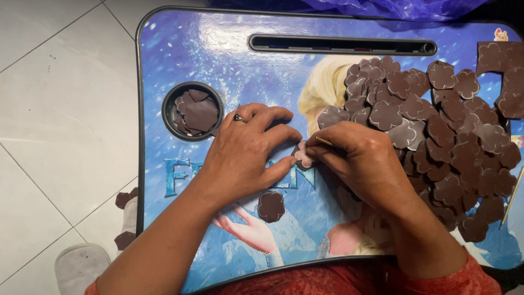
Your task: The person uses a small pointed tool to scrape or clean the edges of small, flower-shaped paper cutouts. They handle the cutouts one by one, occasionally picking up a stack from a nearby purple bag and placing them on the table.
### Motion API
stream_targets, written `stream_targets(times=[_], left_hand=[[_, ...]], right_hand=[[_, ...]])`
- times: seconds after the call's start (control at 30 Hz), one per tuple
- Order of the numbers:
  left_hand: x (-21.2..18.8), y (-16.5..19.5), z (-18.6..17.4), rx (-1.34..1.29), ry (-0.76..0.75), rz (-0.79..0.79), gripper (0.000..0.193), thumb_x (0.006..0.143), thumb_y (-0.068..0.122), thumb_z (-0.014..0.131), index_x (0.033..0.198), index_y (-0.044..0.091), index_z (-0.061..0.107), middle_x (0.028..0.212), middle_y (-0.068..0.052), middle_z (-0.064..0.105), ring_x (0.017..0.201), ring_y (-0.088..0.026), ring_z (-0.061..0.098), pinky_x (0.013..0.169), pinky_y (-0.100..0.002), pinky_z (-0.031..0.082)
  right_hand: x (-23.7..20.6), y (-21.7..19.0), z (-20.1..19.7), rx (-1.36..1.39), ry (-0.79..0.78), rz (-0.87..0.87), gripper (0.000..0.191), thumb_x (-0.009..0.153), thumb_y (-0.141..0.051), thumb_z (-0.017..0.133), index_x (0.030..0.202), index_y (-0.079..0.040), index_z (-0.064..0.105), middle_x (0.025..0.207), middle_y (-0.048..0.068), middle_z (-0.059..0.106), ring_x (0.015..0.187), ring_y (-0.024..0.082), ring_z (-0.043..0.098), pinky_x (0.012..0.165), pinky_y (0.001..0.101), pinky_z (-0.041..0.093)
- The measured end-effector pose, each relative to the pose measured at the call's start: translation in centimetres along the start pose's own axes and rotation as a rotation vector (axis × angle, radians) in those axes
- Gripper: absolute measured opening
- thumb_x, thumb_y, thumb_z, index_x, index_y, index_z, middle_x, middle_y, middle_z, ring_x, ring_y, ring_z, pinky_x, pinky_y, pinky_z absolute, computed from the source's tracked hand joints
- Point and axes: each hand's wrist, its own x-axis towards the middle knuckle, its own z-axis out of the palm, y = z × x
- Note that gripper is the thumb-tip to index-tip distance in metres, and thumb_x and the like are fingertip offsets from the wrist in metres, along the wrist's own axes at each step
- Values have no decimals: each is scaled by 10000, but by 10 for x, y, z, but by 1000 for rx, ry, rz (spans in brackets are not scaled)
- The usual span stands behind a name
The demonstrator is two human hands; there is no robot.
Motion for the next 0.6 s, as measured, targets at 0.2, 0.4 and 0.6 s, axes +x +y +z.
stream_targets(times=[0.2, 0.4, 0.6], left_hand=[[1, -2, 1, -18, -12, 3, 298, 807, 300, 752, 1077, 172, 746, 1304, -57, 647, 1234, -311, 557, 1022, -482, 410], [2, 0, 2, -19, 2, -8, 284, 806, 277, 740, 1071, 177, 745, 1304, -50, 650, 1238, -307, 557, 1029, -479, 409], [2, 2, 2, -30, -4, -11, 275, 793, 262, 736, 1046, 157, 738, 1281, -38, 650, 1228, -303, 557, 1043, -494, 400]], right_hand=[[2, 5, -3, -2, -37, -18, 168, 810, -92, 799, 976, -83, 779, 869, 75, 745, 769, 193, 746, 656, 305, 570], [2, 1, -9, 40, -58, -27, 163, 816, -89, 788, 979, -87, 774, 868, 58, 751, 764, 173, 755, 653, 295, 577], [0, 1, -10, 11, -46, -65, 139, 840, -82, 777, 979, -87, 772, 853, 61, 739, 756, 184, 746, 645, 305, 567]])
